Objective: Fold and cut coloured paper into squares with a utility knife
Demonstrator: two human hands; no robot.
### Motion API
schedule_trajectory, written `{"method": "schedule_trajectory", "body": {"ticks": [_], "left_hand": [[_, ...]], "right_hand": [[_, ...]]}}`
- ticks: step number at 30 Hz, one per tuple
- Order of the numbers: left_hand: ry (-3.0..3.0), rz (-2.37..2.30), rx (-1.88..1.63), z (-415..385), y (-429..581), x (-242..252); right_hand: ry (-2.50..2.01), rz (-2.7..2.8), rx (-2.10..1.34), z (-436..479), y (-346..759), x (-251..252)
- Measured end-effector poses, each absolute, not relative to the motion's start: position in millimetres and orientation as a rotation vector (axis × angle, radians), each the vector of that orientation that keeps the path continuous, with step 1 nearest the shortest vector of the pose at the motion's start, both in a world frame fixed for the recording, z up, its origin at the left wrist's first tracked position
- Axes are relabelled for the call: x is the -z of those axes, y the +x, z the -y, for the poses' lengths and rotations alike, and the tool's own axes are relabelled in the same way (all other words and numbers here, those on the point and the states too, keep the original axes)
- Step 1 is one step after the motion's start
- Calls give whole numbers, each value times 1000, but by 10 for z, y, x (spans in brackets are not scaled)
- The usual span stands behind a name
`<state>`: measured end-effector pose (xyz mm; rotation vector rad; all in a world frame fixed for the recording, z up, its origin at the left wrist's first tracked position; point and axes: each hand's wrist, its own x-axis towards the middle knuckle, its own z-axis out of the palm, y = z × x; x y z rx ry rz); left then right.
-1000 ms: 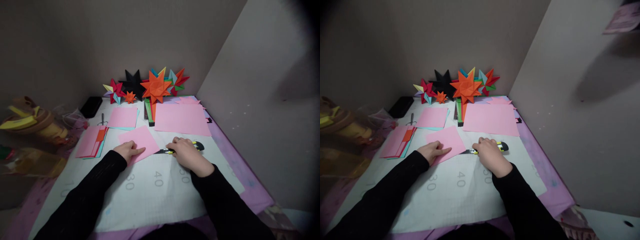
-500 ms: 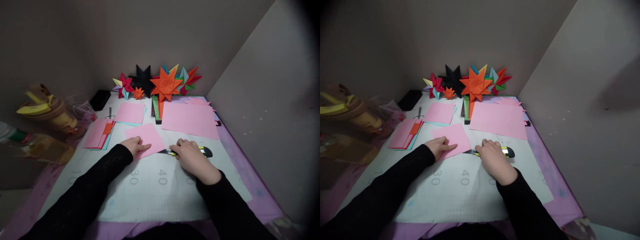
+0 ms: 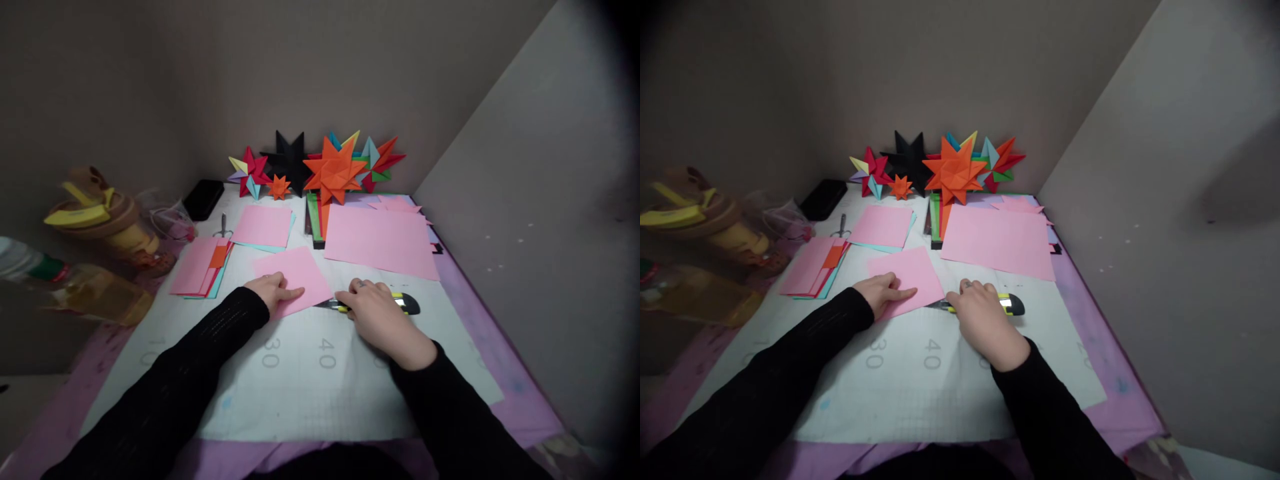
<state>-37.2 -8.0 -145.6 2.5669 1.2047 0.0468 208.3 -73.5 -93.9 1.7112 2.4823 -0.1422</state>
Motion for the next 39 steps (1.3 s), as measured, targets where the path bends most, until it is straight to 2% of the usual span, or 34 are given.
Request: {"method": "schedule_trajectory", "body": {"ticks": [39], "left_hand": [[2475, -1171, -102, 30, -390, 1494]], "right_hand": [[1606, -2613, 109, 793, 1853, 968]]}}
